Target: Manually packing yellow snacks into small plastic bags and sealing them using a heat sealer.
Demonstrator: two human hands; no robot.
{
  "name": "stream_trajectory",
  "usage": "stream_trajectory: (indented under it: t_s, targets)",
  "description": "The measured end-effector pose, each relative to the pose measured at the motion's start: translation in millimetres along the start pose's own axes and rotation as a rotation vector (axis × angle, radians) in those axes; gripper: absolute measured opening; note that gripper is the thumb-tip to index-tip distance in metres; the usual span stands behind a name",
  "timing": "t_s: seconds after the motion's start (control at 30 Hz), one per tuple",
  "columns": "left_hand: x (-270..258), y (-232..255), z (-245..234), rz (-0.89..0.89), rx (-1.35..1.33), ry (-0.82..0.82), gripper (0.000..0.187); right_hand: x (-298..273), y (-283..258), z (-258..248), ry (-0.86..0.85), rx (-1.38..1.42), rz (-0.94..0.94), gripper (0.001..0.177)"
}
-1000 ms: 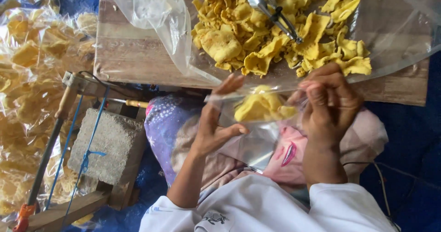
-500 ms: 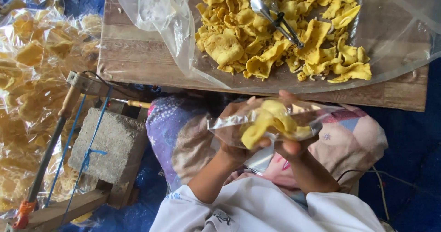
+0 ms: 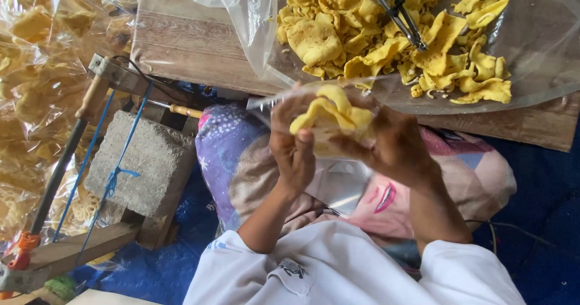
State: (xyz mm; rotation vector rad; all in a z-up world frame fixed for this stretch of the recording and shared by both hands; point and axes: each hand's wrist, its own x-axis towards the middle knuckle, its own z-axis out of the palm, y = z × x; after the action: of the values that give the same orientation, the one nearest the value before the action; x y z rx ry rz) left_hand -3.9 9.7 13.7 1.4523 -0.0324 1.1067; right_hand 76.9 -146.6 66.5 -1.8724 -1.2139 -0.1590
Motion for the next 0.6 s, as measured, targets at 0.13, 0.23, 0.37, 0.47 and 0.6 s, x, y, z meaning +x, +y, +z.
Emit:
stream_trajectory:
  t_s: [0.13, 0.23, 0.37, 0.47, 0.6]
  targets:
    - [-28.5, -29.6, -10.0, -0.500, -0.143, -0.103, 0.077, 40.6, 7.7, -15.0, 0.096, 0.035, 0.421, 0.027]
    - [-71.8, -38.5, -7.4, -0.259, 0.167, -0.494, 0.027, 73.7, 14.6, -9.2, 0.328, 0.445, 0.270, 0.013]
    - [-228.6, -117.2, 1.5, -0.042, 0.646, -1.023, 0.072, 141.1, -24.7, 38.4, -0.320, 0.539, 0.319, 0.019]
    - [-281.7, -144.0, 11.7, 0.110, 0.557, -0.809, 0.043, 174.6, -56.6, 91.7, -1.106, -0.068, 0.597, 0.026]
    - [-262.4, -135.7, 2.6, 0.059, 0.357, -1.074, 0.051, 205.0, -66.0, 127.0, -0.995, 0.599, 0.330, 0.047]
